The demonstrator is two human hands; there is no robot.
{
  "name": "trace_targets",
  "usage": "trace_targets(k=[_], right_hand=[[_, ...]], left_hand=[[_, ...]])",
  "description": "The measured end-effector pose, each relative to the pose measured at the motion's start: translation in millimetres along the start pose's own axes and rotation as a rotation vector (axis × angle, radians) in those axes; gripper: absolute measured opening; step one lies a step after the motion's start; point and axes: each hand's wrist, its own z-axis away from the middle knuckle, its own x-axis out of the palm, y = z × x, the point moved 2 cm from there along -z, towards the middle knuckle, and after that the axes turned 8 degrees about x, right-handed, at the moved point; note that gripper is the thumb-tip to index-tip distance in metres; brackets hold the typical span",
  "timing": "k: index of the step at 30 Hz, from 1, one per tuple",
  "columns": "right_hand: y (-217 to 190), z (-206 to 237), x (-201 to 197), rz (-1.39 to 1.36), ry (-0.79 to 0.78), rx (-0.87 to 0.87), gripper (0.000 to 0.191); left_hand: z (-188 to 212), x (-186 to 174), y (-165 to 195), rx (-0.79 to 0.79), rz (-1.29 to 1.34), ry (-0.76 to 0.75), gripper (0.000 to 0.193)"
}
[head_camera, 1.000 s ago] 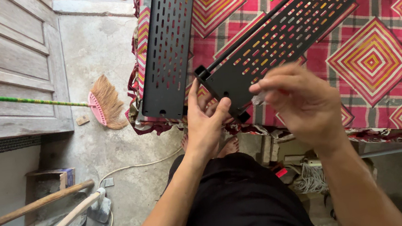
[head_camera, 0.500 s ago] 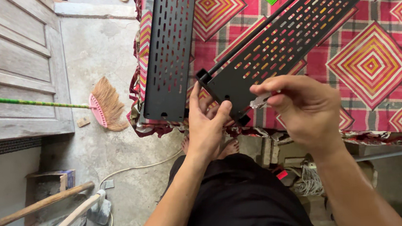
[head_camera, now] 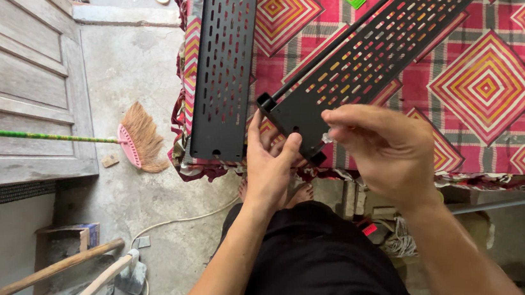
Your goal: The person assembles a black perforated metal rack on a patterned mat, attaching end brackets to shelf panels and driving screws with a small screwdriver, then aligning and joining panels and rails together.
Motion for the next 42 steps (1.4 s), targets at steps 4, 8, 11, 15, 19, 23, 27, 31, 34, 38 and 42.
trace_targets(k=[4, 8, 11, 15, 19, 23, 27, 31, 34, 38, 42], right_hand=[[0.0, -3.1, -2.3, 0.004, -0.017, 0.111, 0.016], [-0.5, -7.6, -0.2, 0.024, -0.014, 0.021, 0.015], [0.4, -5.4, 3.6, -0.039, 0.03, -0.012, 0.021], [-1.6, -2.1, 3.4, 0.194, 0.039, -0.105, 0.02], [0.0, 0.1, 0.2, 0.239, -0.01, 0.098, 0.019], [1.2, -1.9, -0.5, 0.186, -0.032, 0.074, 0.02], [0.8, -2.1, 2.3, 0.106, -0.019, -0.094, 0.019], [-0.8, -2.2, 1.0, 0.111, -0.012, 0.006, 0.023], [-5.8, -2.5, -2.9, 0.112, 0.008, 0.078, 0.02], [-10.8, -7.0, -2.2, 0.272, -0.016, -0.08, 0.018], [-9.9, -5.7, 1.1, 0.226, 0.016, -0.187, 0.022]], left_hand=[[-1.0, -2.1, -2.6, -0.007, -0.009, 0.006, 0.068], [-2.1, -3.4, -4.7, -0.019, -0.001, 0.013, 0.068], [-4.2, -4.4, -4.8, 0.009, -0.023, -0.002, 0.067], [-4.5, -5.8, -4.9, 0.006, -0.048, 0.005, 0.067], [-3.6, -6.2, -5.0, -0.042, -0.041, 0.027, 0.067], [-3.6, -4.2, -6.0, -0.044, -0.05, 0.018, 0.067], [-4.4, -6.5, -6.6, -0.041, -0.045, 0.011, 0.066], [-5.1, -7.7, -6.6, -0.011, -0.05, 0.016, 0.066], [-4.2, -6.1, -6.5, -0.036, -0.043, 0.014, 0.066], [-4.1, -4.4, -3.7, -0.048, -0.049, 0.019, 0.065], [-4.4, -4.1, -2.8, -0.04, -0.022, 0.013, 0.065]])
